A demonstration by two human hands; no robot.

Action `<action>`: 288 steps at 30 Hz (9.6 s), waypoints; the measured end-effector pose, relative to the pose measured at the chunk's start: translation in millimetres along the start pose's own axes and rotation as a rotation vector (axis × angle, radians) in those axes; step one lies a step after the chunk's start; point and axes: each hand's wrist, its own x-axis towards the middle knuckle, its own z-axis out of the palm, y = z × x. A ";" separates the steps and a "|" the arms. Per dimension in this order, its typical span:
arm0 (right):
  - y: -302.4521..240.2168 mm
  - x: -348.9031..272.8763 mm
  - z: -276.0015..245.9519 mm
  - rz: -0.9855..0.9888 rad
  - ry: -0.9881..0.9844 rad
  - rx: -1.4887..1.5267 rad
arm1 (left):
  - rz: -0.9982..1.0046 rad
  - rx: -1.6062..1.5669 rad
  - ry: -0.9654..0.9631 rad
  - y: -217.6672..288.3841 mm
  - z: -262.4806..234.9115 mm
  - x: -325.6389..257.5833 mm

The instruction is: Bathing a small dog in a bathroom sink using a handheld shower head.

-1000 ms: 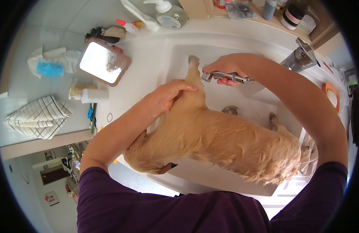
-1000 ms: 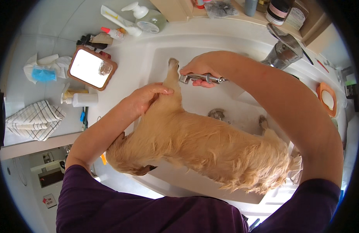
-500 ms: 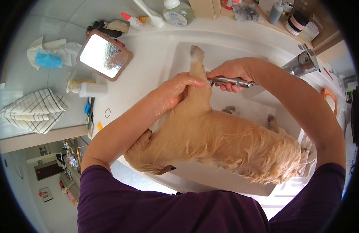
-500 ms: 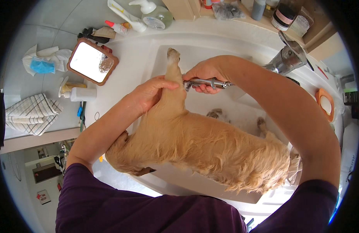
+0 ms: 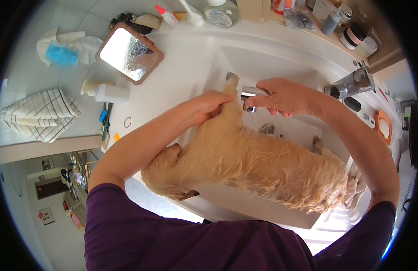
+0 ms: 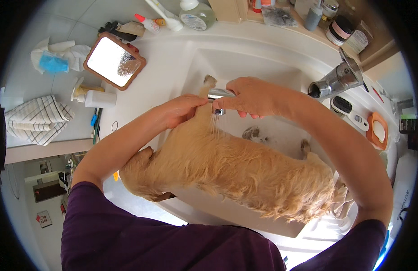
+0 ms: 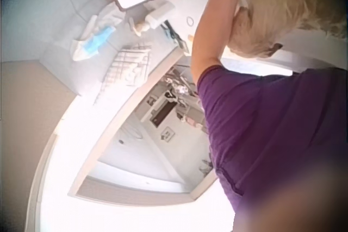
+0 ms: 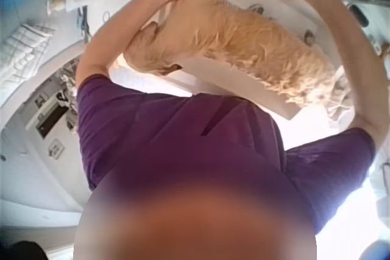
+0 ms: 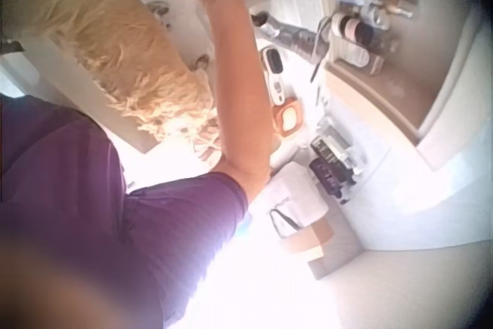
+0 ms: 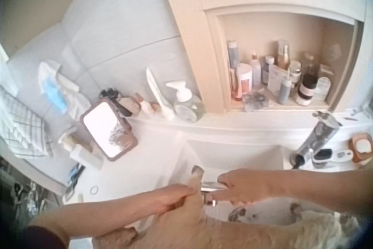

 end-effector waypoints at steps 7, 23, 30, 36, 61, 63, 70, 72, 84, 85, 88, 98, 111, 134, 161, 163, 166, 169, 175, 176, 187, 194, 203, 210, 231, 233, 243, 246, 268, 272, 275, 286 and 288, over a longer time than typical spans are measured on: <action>-17.5 7.6 18.8 -0.368 0.321 -0.267 | -0.026 0.107 -0.023 -2.1 10.6 15.2; -49.1 -20.0 52.4 -0.417 0.312 -0.551 | -0.239 0.939 -0.381 16.3 -13.8 -59.1; -36.1 -64.0 57.4 -0.409 0.267 -0.616 | 0.113 1.375 -0.306 8.3 18.9 -91.5; -22.6 -82.6 64.9 -0.412 0.348 -0.670 | 0.465 0.784 -0.426 -12.0 62.2 -123.7; 8.4 -49.4 196.5 -0.125 0.890 -0.673 | 0.833 1.062 0.260 -13.6 151.5 -119.6; 13.6 -89.0 181.4 0.018 0.884 -0.704 | 0.822 1.048 0.248 -13.8 138.8 -120.5; 11.3 -67.8 214.1 0.276 1.450 -0.910 | 0.851 0.925 0.105 -4.4 136.1 -70.6; -17.4 -34.0 221.8 0.269 1.381 -0.914 | 0.886 0.861 0.051 -5.4 140.6 -61.2; 51.1 -95.6 185.1 0.490 0.997 -0.920 | 0.818 0.959 -0.178 22.5 149.1 -56.2; 26.2 -75.3 198.0 0.469 1.103 -0.893 | 0.735 1.004 -0.202 24.4 149.9 -54.3; -28.6 -20.2 219.6 0.343 1.196 -0.724 | 0.650 1.112 -0.244 27.6 163.2 -54.2; 67.8 -131.3 228.9 0.372 1.613 -0.646 | 0.537 0.973 -0.246 5.8 189.3 -76.9; 61.7 -130.5 226.2 0.320 1.817 -0.529 | 0.513 0.570 -0.233 -37.9 215.4 -75.5; 60.9 -93.7 201.2 0.072 1.709 -0.600 | 0.972 1.338 0.322 -17.6 175.8 -63.9; 53.7 -87.9 135.2 0.314 1.111 -0.600 | 0.892 1.519 0.238 13.3 177.4 -49.9; 88.4 -121.6 122.0 0.367 1.085 -0.149 | 0.923 1.504 0.265 4.0 190.2 -61.1; 125.1 -116.8 163.8 0.191 1.480 -0.415 | 0.957 1.464 0.306 -2.2 196.2 -66.1; 52.4 -97.1 205.9 0.206 1.654 -0.701 | 0.924 1.431 0.328 -2.7 197.3 -75.8; 76.0 -123.2 159.7 0.282 1.078 -0.522 | 0.839 1.337 0.220 -5.7 214.9 -73.0; 101.2 -127.6 169.9 0.254 1.336 -0.428 | 0.811 1.273 0.188 -6.2 214.9 -73.4; 67.3 -112.9 211.2 0.157 1.597 -0.511 | 0.771 0.824 -0.061 -23.6 219.9 -53.3; 73.3 -156.6 231.9 0.197 1.613 -0.427 | 0.777 0.921 0.129 -24.8 214.1 -62.4; 47.3 -135.4 81.1 -0.294 1.323 -0.897 | 1.014 1.118 0.453 -36.3 211.4 -75.6; 38.9 -107.5 15.0 -0.257 0.615 -0.818 | 1.070 1.208 0.437 -34.8 202.2 -86.4; 17.6 -130.4 76.9 -0.416 0.702 -1.004 | 1.673 1.465 0.121 -164.9 211.5 -59.2; 19.7 -136.7 86.1 -0.373 0.677 -1.019 | 1.668 1.522 0.136 -167.7 185.2 -52.9; -1.6 -132.4 128.6 -0.216 0.826 -1.065 | 1.361 1.417 0.420 -193.1 69.3 -91.1; -2.0 -129.2 139.3 -0.166 0.874 -1.111 | 0.678 0.477 0.073 -201.7 84.4 -86.3; -30.2 -127.0 98.2 -0.504 0.109 -1.032 | 0.727 -0.755 -0.102 -174.0 179.0 -116.4; -30.1 -123.7 92.1 -0.649 -0.057 -0.953 | 0.775 -0.773 -0.121 -182.3 174.1 -101.9; -13.3 -115.8 84.4 -0.611 -0.092 -1.046 | 0.709 -0.875 -0.051 -189.6 190.4 -106.9; -5.2 -101.1 154.5 -0.557 -0.004 -1.247 | 0.554 -1.563 0.271 -184.2 131.5 -45.0; -5.0 -97.3 160.5 -0.615 0.028 -1.239 | 0.576 -1.603 -0.027 -182.7 152.5 -49.1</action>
